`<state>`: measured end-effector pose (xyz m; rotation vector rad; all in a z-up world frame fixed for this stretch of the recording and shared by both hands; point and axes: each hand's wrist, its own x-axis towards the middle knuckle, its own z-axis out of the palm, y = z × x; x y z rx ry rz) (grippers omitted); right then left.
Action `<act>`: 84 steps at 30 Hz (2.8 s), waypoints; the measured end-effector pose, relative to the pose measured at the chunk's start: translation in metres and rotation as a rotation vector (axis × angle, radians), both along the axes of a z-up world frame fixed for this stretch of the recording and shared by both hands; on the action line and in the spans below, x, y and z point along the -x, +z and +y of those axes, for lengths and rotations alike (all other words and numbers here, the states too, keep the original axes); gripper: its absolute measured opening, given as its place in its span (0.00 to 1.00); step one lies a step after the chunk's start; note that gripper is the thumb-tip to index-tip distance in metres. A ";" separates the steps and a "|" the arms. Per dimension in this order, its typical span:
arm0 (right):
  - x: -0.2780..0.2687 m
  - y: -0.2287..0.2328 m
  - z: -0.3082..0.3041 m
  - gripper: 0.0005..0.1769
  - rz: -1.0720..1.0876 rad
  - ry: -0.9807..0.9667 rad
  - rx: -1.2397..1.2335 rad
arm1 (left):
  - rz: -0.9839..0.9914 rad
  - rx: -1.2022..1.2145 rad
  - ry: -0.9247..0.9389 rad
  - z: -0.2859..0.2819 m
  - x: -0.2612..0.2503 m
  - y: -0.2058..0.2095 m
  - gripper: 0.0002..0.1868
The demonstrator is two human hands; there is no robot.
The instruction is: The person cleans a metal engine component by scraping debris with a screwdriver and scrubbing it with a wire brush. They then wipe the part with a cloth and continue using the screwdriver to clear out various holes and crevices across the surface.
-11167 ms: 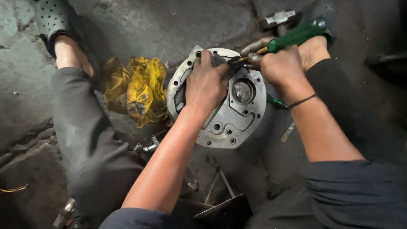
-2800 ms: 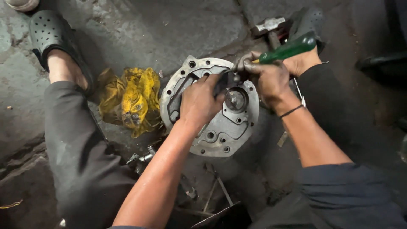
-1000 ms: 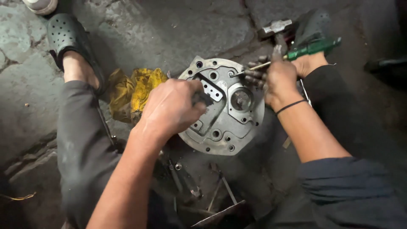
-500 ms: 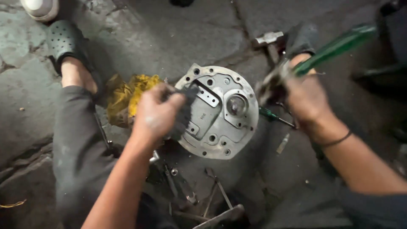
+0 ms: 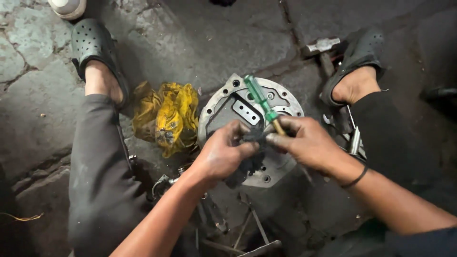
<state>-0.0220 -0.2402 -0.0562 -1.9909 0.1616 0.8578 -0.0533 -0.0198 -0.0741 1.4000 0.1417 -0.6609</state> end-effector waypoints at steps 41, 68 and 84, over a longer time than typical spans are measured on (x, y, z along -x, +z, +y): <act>-0.025 0.032 -0.096 0.11 -0.400 -0.199 -0.157 | -0.427 -0.985 0.298 0.084 -0.051 0.060 0.16; -0.064 0.046 0.045 0.07 -0.780 -0.134 0.099 | -0.494 -0.929 0.101 0.013 -0.106 -0.030 0.15; -0.082 0.059 0.068 0.05 -0.699 -0.173 0.214 | -0.450 -0.703 0.167 0.023 -0.104 -0.054 0.13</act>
